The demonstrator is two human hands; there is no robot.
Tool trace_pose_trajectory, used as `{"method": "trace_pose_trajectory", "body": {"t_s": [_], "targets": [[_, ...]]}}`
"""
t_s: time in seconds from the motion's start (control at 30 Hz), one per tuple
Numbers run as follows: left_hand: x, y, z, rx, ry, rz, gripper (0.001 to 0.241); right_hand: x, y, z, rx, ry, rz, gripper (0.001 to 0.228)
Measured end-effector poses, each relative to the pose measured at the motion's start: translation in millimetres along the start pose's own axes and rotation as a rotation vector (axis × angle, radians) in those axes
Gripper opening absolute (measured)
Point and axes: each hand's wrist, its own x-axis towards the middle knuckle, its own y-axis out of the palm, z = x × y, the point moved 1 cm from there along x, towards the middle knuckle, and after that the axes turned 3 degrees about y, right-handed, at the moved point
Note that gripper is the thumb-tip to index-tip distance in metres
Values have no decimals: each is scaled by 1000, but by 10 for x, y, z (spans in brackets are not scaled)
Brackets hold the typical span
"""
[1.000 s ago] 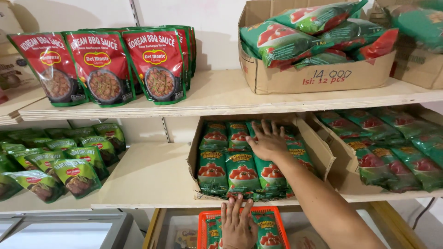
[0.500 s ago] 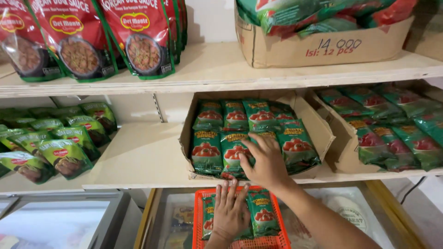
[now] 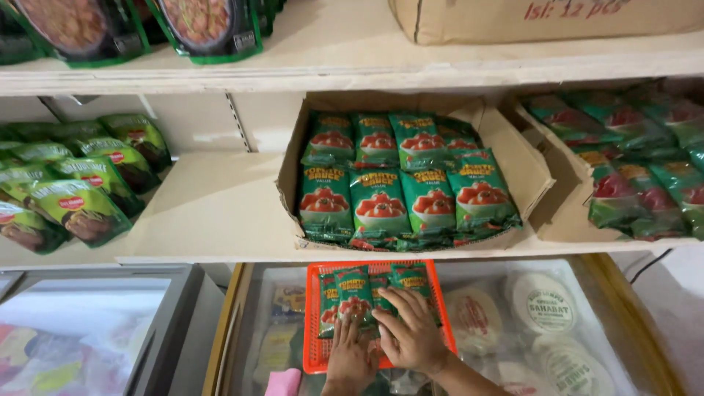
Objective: Organizing sauce packets on shelves and cleaning the shelf surface with a cloth.
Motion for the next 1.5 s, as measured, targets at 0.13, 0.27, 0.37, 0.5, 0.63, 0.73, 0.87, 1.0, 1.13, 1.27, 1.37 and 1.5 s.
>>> {"method": "trace_pose_trajectory", "body": {"t_s": [0.13, 0.27, 0.37, 0.5, 0.63, 0.73, 0.87, 1.0, 1.13, 1.27, 1.37, 1.5], "targets": [[-276, 370, 194, 60, -80, 115, 70, -471, 424, -189, 26, 124, 102, 28], [-337, 360, 170, -54, -286, 267, 55, -924, 762, -321, -3, 256, 257, 29], [-329, 415, 218, -135, -329, 166, 52, -1227, 1004, -430, -39, 349, 333, 31], [-348, 618, 361, -231, -483, 95, 46, -1512, 1170, -519, -7, 473, 511, 38], [-248, 507, 323, -249, -593, -71, 66, -1634, 1320, -535, -94, 425, 401, 23], [-245, 529, 384, -325, -729, -106, 79, -1691, 1377, -524, -143, 523, 483, 21], [-249, 739, 601, -273, -802, -64, 63, -1583, 1327, -453, -129, 433, 351, 14], [-261, 853, 857, -306, -997, 92, 33, -1615, 1356, -457, -70, 411, 379, 15], [-178, 855, 852, -444, -980, -24, 27, -1583, 1352, -427, -3, 377, 295, 20], [-138, 720, 676, -784, -923, -87, 12, -1244, 1227, -372, 167, 907, 459, 39], [-127, 669, 534, -1027, -840, -145, 11, -990, 1206, -400, 424, 1455, 514, 72], [-211, 745, 397, -1351, -837, -316, 17, -697, 1077, -227, 917, 1941, -17, 47]]}}
